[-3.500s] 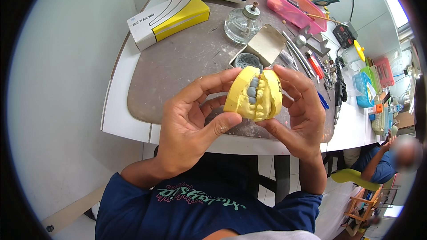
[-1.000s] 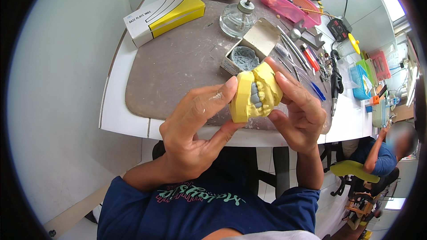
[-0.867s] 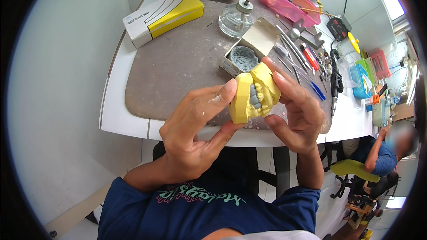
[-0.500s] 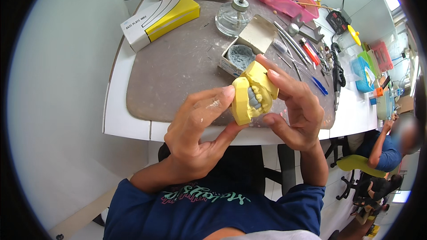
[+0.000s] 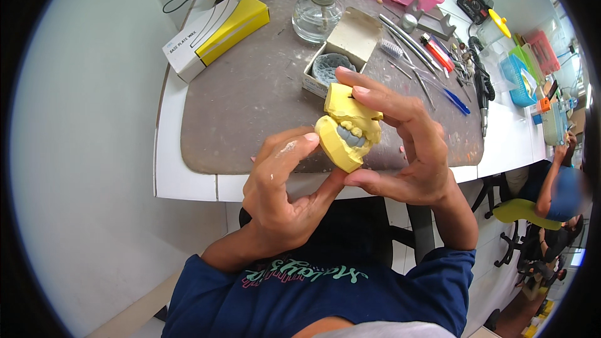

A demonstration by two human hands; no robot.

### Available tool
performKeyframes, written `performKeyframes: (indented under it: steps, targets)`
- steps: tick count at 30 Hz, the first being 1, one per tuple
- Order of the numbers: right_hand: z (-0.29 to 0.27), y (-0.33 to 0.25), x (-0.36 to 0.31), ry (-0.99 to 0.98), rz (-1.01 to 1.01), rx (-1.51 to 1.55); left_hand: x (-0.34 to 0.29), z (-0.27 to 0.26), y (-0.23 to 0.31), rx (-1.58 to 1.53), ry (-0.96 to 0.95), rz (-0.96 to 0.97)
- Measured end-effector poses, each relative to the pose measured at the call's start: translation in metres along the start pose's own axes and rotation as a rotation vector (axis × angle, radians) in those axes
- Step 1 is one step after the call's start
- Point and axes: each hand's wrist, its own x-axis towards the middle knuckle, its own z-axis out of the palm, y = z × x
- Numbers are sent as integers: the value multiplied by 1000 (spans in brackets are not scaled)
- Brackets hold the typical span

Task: The person shapes a yellow dental wax model using a metal spatula and a rotary tool. They smooth the surface of the wax, fit it with a gray component, and then use the rotary tool to refine the edges and contours of the model.

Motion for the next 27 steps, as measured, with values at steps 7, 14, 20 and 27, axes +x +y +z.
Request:
performKeyframes:
  steps: [7,14,20,27]
  targets:
    - [-2,-1,0,-1,2,23,1,-2,3,-7,-48,-40]
    - [-17,-5,5,-65,96,70,9,-8,7,-217,-151,-205]
    - [-14,-1,5,-22,136,195,10,-10,7,-261,-162,-232]
    - [-25,-12,3,326,249,265,14,-13,6,-254,-198,-247]
